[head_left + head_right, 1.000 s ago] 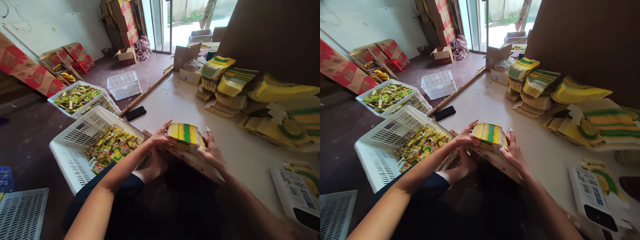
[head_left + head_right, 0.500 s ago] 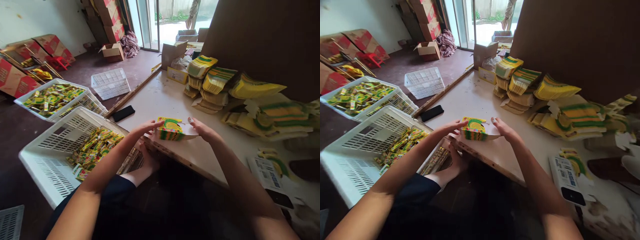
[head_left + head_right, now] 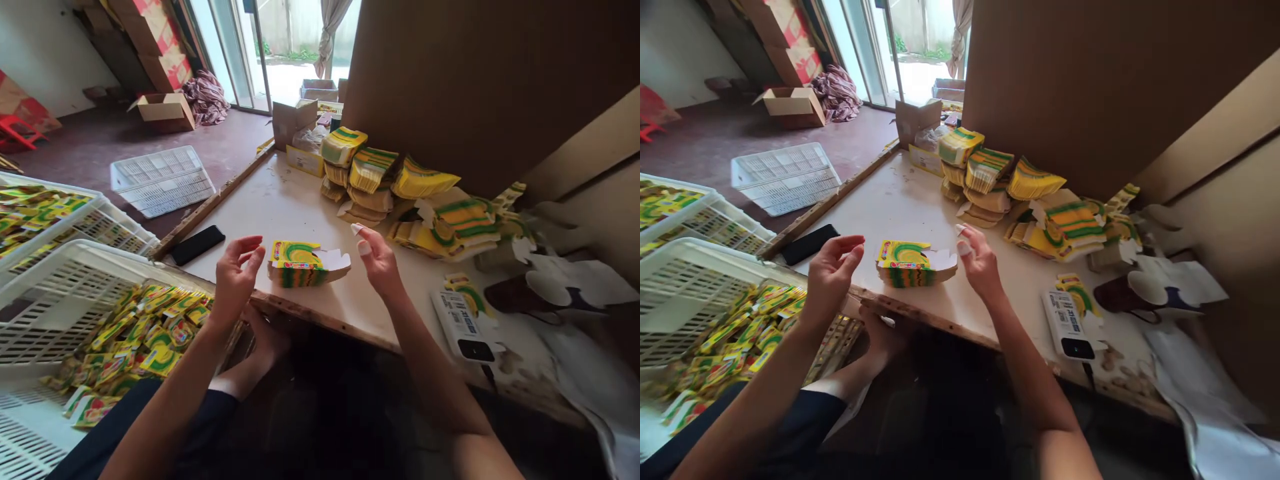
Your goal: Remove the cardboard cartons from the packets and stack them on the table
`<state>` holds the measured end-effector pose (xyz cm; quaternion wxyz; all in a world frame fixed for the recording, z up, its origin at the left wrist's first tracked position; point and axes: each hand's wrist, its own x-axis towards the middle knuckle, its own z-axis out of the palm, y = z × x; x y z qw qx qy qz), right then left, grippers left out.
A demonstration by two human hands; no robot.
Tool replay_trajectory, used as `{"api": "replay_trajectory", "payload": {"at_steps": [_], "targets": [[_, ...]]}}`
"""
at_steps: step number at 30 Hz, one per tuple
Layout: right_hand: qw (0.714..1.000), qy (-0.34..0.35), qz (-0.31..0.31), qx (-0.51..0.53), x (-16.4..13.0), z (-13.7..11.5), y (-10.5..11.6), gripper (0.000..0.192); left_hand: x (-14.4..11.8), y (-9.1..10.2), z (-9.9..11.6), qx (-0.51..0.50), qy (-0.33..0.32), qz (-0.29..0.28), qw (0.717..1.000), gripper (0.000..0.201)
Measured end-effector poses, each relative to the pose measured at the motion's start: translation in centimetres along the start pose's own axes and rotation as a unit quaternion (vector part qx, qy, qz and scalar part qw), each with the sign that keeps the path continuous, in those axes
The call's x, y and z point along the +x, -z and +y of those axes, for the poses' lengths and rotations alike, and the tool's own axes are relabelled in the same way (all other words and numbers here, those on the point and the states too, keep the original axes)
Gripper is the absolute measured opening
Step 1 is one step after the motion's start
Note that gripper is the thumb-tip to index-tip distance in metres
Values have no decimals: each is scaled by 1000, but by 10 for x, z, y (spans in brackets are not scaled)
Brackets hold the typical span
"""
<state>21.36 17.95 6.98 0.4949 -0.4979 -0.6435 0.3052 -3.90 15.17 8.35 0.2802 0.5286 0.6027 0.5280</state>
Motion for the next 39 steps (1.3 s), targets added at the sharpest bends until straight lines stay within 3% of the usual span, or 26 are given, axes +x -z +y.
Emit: {"api": "replay_trajectory", "payload": {"at_steps": [3, 5, 7, 10, 12, 14, 23, 29, 39], "targets": [[999, 35, -39, 13, -33, -30, -3, 50, -29, -3, 16, -18, -26, -23, 999, 25], [990, 14, -92, 104, -55, -44, -11, 57, -48, -8, 23, -25, -47, -33, 998, 18], [956, -29, -150, 249, -75, -50, -20, 66, -64, -13, 26, -35, -61, -42, 997, 12], [879, -82, -175, 436, -99, -51, -34, 71, -81, -20, 26, -49, -83, -54, 994, 7], [841, -108, -168, 502, -112, -51, -42, 71, -88, -24, 26, -51, -111, -63, 991, 6], [827, -125, -161, 524, -121, -52, -49, 74, -92, -27, 27, -47, -126, -74, 988, 6], [885, -30, -177, 429, -139, -47, -63, 82, -96, -29, 31, -101, -41, -135, 985, 9], [920, -36, -182, 346, -140, -49, -62, 93, -97, -30, 29, -157, 29, -159, 974, 13], [950, -25, -175, 258, -142, -47, -64, 98, -98, -31, 29, -206, 52, -166, 963, 15]]}}
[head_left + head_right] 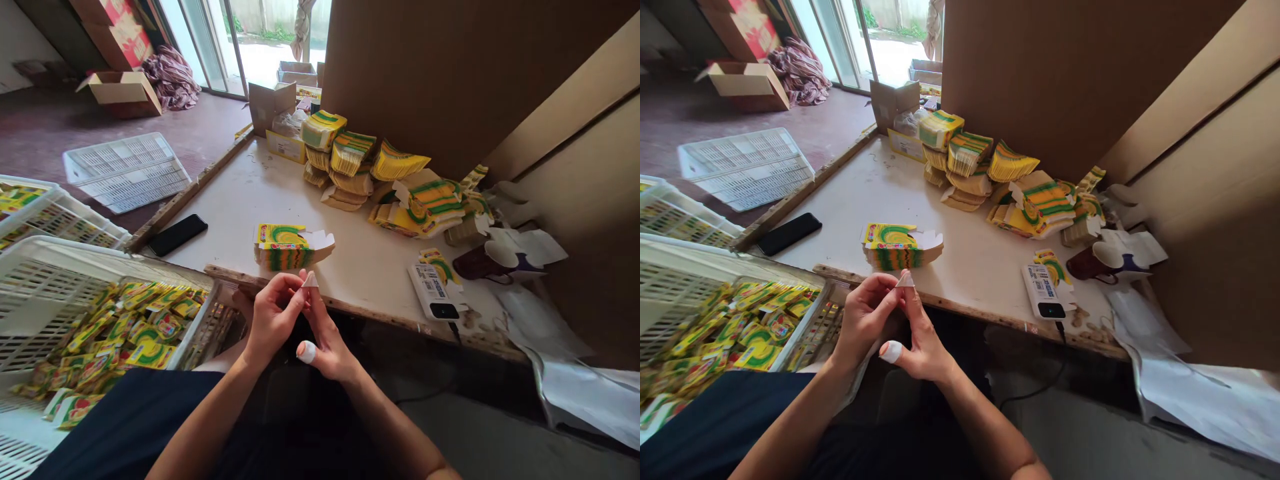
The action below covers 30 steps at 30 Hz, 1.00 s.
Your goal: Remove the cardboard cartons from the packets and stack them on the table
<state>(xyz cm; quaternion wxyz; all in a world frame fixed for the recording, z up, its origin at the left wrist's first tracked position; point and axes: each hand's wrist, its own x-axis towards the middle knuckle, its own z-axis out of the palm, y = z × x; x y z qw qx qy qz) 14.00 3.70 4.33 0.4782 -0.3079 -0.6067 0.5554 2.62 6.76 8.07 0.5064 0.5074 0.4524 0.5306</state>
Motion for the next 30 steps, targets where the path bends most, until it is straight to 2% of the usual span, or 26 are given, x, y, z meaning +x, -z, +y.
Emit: {"api": "replay_trajectory", "payload": {"at_steps": [4, 7, 9, 11, 13, 14, 16, 19, 23, 25, 27, 30], "targets": [[1000, 18, -2, -13, -2, 1, 0, 93, 0, 1, -5, 30, -33, 13, 999, 10], [999, 31, -8, 6, -4, 2, 0, 89, 1, 5, -11, 132, -121, 56, 982, 3], [999, 35, -15, 25, -4, 2, -1, 88, 4, 10, -14, 228, -224, 91, 943, 5], [998, 41, -22, 43, -4, 3, -1, 86, 7, 14, -15, 314, -336, 118, 880, 9], [998, 48, -23, 45, -4, 5, -1, 84, 10, 17, -14, 367, -417, 132, 821, 13], [998, 50, -20, 38, -4, 5, -1, 84, 11, 18, -13, 378, -441, 136, 803, 15], [999, 49, -11, 12, -4, 5, 0, 85, 11, 18, -13, 381, -453, 138, 795, 16], [999, 43, 3, -20, -3, 4, 3, 86, 10, 15, -15, 373, -393, 116, 832, 14], [997, 24, 31, -61, -4, 1, 10, 91, 9, 10, -18, 319, -238, 92, 913, 7], [995, 16, 36, -96, -5, 0, 15, 90, 9, 9, -17, 235, -145, 72, 958, 6], [992, 29, 34, -115, -5, 0, 20, 85, 7, 8, -13, 114, -47, 25, 992, 14], [990, 60, 35, -121, -6, 2, 25, 74, 4, 6, -6, -39, 62, -48, 996, 28]]}}
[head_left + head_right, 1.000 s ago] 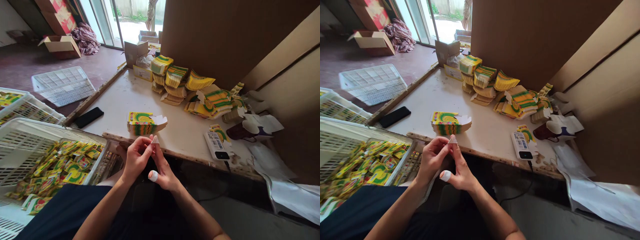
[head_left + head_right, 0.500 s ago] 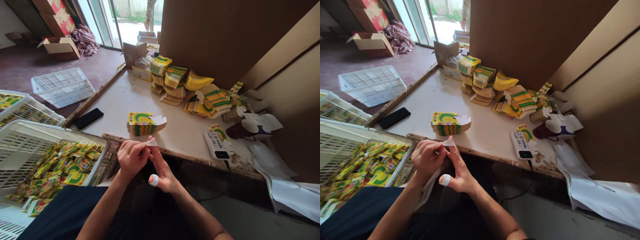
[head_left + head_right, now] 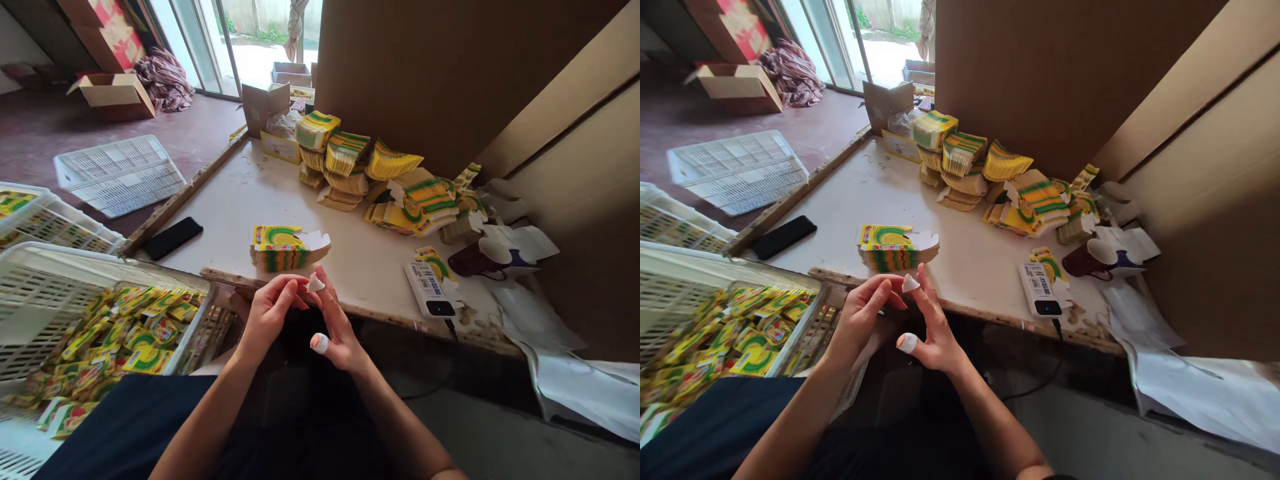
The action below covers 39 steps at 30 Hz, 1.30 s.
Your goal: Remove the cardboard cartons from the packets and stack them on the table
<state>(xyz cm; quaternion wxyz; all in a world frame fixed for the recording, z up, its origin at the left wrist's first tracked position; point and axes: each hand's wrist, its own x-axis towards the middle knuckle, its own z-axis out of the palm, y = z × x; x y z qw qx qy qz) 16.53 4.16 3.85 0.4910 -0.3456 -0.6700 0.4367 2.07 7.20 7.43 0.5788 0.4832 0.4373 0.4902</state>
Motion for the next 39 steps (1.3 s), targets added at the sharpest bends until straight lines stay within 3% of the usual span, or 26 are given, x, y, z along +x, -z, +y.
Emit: {"api": "replay_trajectory", "payload": {"at_steps": [4, 13, 27, 39], "targets": [[999, 15, 4, -50, 0, 0, 5, 69, -3, -2, 4, -79, 64, -19, 995, 30], [997, 2, 6, -83, -1, 3, 8, 68, 4, 2, 0, -129, 128, -32, 983, 29], [998, -2, 8, -67, 0, 3, 8, 65, 7, 4, -2, -154, 153, -86, 972, 34], [996, -24, 12, -80, 1, 0, 7, 63, 4, 0, -2, -193, 168, -100, 962, 31]]}}
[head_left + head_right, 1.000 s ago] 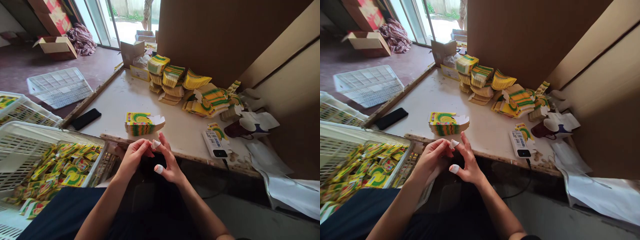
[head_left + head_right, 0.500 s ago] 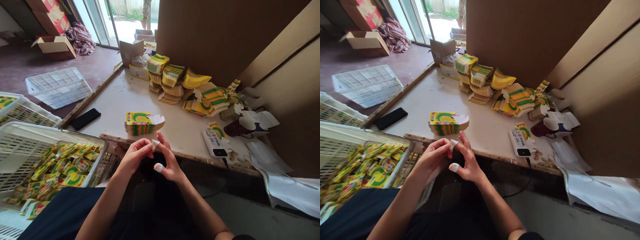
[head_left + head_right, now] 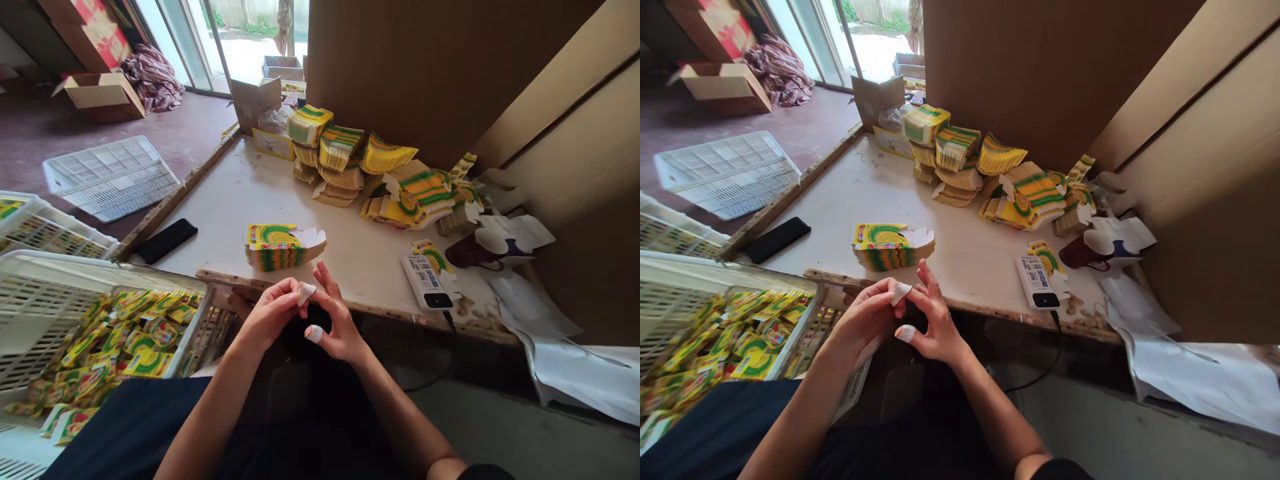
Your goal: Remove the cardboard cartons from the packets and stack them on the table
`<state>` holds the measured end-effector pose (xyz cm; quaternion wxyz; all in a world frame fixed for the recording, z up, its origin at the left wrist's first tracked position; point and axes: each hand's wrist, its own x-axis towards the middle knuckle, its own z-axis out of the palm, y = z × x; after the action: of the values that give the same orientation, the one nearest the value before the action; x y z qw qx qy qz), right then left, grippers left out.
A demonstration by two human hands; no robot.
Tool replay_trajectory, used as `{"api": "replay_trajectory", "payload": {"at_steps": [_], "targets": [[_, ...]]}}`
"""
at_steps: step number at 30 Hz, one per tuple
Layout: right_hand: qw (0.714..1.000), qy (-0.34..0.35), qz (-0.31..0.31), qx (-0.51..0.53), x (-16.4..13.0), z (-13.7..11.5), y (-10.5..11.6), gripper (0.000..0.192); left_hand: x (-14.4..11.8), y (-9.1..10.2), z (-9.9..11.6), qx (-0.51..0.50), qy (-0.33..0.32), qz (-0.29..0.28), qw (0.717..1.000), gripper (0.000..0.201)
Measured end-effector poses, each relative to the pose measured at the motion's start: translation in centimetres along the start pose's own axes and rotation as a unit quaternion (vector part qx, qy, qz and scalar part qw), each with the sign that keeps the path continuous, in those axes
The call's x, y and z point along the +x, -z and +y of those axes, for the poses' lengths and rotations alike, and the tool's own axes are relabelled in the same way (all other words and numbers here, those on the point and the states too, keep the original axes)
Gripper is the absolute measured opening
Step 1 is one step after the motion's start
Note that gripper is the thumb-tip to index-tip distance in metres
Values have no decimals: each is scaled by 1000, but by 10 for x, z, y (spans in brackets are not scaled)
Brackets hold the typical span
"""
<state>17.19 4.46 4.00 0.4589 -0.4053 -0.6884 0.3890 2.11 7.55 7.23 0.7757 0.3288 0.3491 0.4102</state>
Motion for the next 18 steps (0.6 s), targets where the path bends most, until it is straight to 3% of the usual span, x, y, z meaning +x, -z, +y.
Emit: {"api": "replay_trajectory", "payload": {"at_steps": [4, 9, 13, 18], "targets": [[1000, 20, 2, 6, 0, 2, -3, 59, -1, 0, 1, -11, -5, -16, 1000, 31], [997, -18, 31, 68, -1, 6, 0, 75, 0, 1, 4, -26, -36, -54, 998, 37], [992, -17, 13, 123, 0, 7, 5, 68, 2, 2, 0, 9, -48, -9, 999, 31], [963, -6, 17, 268, 0, 10, 1, 62, 1, -2, -11, 51, -51, 28, 997, 29]]}}
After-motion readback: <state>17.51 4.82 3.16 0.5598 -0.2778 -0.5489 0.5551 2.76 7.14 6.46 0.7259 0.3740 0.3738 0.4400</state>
